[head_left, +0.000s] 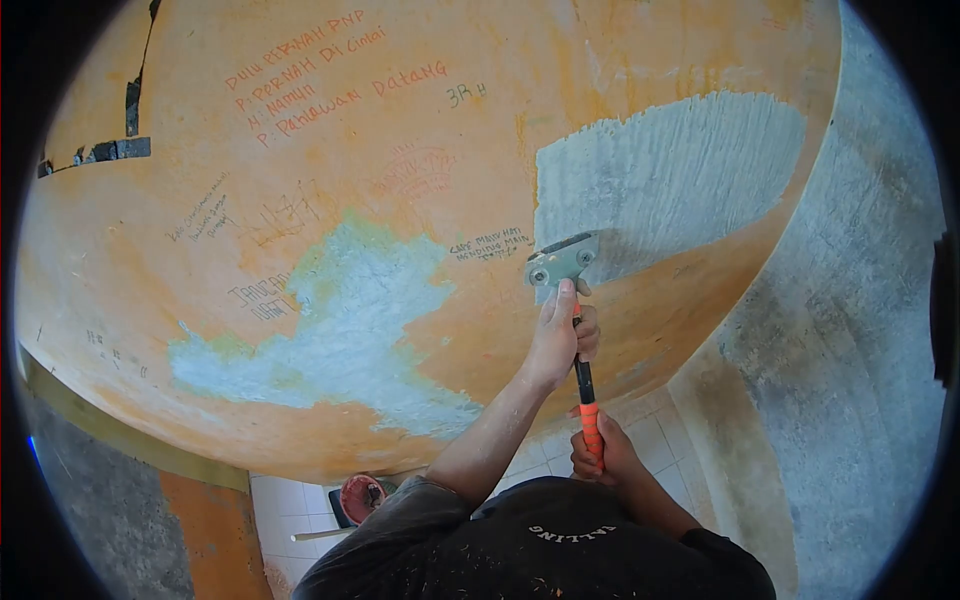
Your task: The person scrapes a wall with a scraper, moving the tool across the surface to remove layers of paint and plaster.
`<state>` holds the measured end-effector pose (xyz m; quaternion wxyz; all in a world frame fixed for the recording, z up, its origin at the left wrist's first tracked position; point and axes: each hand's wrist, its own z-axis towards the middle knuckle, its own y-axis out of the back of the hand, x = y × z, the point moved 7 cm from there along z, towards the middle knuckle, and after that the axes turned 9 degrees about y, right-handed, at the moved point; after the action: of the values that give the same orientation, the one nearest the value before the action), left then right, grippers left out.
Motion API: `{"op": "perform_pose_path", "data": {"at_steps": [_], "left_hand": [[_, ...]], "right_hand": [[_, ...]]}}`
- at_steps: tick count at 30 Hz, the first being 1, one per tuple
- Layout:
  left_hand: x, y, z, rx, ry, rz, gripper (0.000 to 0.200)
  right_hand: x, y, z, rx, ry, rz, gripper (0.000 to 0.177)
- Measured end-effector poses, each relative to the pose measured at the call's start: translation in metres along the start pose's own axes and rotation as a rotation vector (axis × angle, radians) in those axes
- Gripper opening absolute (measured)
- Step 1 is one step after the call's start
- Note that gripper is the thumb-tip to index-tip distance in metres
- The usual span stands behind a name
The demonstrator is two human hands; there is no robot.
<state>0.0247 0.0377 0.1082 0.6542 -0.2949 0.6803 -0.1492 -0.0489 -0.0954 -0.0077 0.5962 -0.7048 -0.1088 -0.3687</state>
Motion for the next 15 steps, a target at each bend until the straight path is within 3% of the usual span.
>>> {"op": "perform_pose_path", "data": {"at_steps": [15], "left_hand": [[-0.01,-0.001,0.004,-0.098,0.001,0.097,0.039]], "right_hand": [[0.004,0.003,0.018,-0.048,0.045,-0.03,0.051]]}}
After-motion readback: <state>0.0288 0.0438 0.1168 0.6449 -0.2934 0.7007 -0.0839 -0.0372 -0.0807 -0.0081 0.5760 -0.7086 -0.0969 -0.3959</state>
